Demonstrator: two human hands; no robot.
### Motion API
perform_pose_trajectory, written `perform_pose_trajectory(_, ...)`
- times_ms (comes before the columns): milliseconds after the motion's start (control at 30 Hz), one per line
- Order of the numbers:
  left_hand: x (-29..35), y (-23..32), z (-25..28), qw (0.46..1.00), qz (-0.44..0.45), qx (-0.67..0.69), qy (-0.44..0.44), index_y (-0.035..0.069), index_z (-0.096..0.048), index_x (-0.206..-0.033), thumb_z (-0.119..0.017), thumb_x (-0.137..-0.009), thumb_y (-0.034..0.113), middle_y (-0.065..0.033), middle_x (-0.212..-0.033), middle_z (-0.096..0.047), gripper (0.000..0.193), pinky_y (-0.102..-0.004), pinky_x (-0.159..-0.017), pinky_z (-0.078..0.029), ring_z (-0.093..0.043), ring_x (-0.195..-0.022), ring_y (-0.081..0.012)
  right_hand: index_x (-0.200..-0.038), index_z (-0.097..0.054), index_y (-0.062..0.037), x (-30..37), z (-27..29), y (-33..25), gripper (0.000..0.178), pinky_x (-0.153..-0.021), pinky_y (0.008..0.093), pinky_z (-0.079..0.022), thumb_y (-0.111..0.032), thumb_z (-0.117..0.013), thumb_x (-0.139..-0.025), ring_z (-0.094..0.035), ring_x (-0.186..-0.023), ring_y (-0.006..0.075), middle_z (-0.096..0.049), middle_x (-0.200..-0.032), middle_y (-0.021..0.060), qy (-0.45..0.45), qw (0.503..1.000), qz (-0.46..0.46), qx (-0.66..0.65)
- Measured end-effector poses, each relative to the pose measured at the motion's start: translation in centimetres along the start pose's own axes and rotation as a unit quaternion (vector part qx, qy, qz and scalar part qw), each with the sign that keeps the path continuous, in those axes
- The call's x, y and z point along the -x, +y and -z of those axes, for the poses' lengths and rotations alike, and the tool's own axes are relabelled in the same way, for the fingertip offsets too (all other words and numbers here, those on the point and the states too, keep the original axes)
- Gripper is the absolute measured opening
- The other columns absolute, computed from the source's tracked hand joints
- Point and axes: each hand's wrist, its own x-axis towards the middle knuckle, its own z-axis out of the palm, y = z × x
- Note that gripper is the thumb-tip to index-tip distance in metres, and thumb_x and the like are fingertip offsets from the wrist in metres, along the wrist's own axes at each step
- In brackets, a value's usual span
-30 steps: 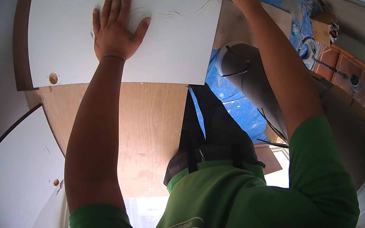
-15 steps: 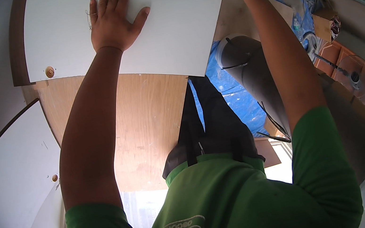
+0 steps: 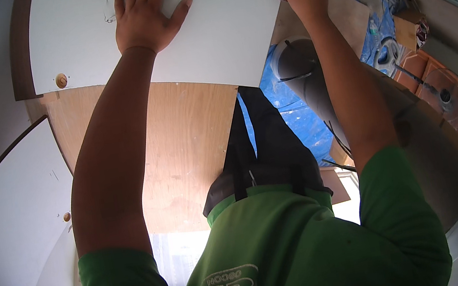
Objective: The person marks a white panel with a pencil, then uses a chisel and hammer to remove a strip from a wooden board. They apply glue to the board's edge and attach a dark trim piece, pressing it into place. The person handles multiple wood pieces and tools on a workbench.
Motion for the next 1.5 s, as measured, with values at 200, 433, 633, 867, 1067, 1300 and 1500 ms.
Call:
perform_pose_trajectory(200,-0.1,-0.2,-0.1,1.0,-0.004,-0.002,0.005,0.01,-0.023,-0.168,-0.043,-0.104,0.061,-0.0107,-0.177,-0.014,0.084,-0.0451,-0.135,-0.001,-0.006,-0.164,-0.0264,-0.105,-0.058,0.0081,5.7,-0.3,1.1,0.07,-0.082,0.0519,-0.06,-0.057,-0.077,-0.088,-0.074,-0.088,0.0473,-0.073,-0.096,0.0306,-0.011,1.0,0.013,-0.013)
perform_pose_trajectory(433,0.2,0.0,-0.1,1.0,-0.007,-0.008,0.021,0.011,-0.024,-0.168,-0.044,-0.104,0.06,-0.0102,-0.177,-0.015,0.083,-0.0457,-0.135,-0.002,-0.007,-0.164,-0.0263,-0.112,-0.052,0.0072,13.6,0.3,0.8,0.062,-0.08,0.0525,-0.059,-0.046,-0.077,-0.09,-0.072,-0.085,0.0487,-0.071,-0.092,0.0301,-0.048,0.999,-0.011,-0.009)
perform_pose_trajectory(633,0.5,0.3,-0.1,1.0,-0.001,-0.014,0.018,0.012,-0.023,-0.168,-0.044,-0.104,0.06,-0.0091,-0.178,-0.014,0.084,-0.0453,-0.135,-0.002,-0.007,-0.164,-0.0251,-0.117,-0.045,0.0053,20.8,1.3,0.4,0.061,-0.081,0.0512,-0.059,-0.04,-0.077,-0.092,-0.074,-0.089,0.0474,-0.072,-0.093,0.0303,-0.123,0.987,-0.067,-0.082)
perform_pose_trajectory(867,0.2,0.2,0.2,1.0,0.002,-0.015,0.009,0.011,-0.022,-0.168,-0.044,-0.104,0.059,-0.0091,-0.177,-0.015,0.084,-0.0448,-0.135,-0.003,-0.008,-0.164,-0.0249,-0.117,-0.042,0.0037,25.4,1.5,1.7,0.063,-0.076,0.0489,-0.061,-0.04,-0.08,-0.091,-0.074,-0.088,0.0467,-0.072,-0.094,0.0292,-0.175,0.974,-0.116,-0.081)
perform_pose_trajectory(1067,0.2,0.2,0.0,0.999,-0.009,-0.009,0.035,0.01,-0.024,-0.168,-0.044,-0.104,0.06,-0.0095,-0.177,-0.017,0.083,-0.0451,-0.135,-0.004,-0.009,-0.164,-0.0255,-0.124,-0.041,0.0031,30.7,2.7,1.7,0.067,-0.074,0.0476,-0.061,-0.037,-0.082,-0.091,-0.076,-0.086,0.0429,-0.071,-0.101,0.0261,-0.211,0.964,-0.11,-0.12)
perform_pose_trajectory(1300,0.1,0.5,0.4,1.0,0.001,-0.011,0.012,0.01,-0.024,-0.168,-0.045,-0.104,0.06,-0.0097,-0.177,-0.017,0.084,-0.044,-0.135,-0.004,-0.009,-0.164,-0.025,-0.129,-0.046,0.0014,28.1,6.9,5.2,0.053,-0.081,0.0348,-0.056,-0.029,-0.077,-0.098,-0.068,-0.09,0.0183,-0.068,-0.105,0.012,-0.118,0.936,-0.152,-0.294)
perform_pose_trajectory(1500,0.3,1.3,1.5,1.0,0.01,-0.026,-0.001,0.01,-0.024,-0.168,-0.047,-0.105,0.058,-0.01,-0.177,-0.017,0.082,-0.0436,-0.135,-0.004,-0.009,-0.164,-0.0249,-0.116,-0.062,-0.0077,25.7,9.4,11.0,0.038,-0.065,0.031,-0.047,-0.041,-0.069,-0.099,-0.06,-0.071,0.0165,-0.064,-0.086,0.0054,-0.08,0.773,-0.363,-0.514)
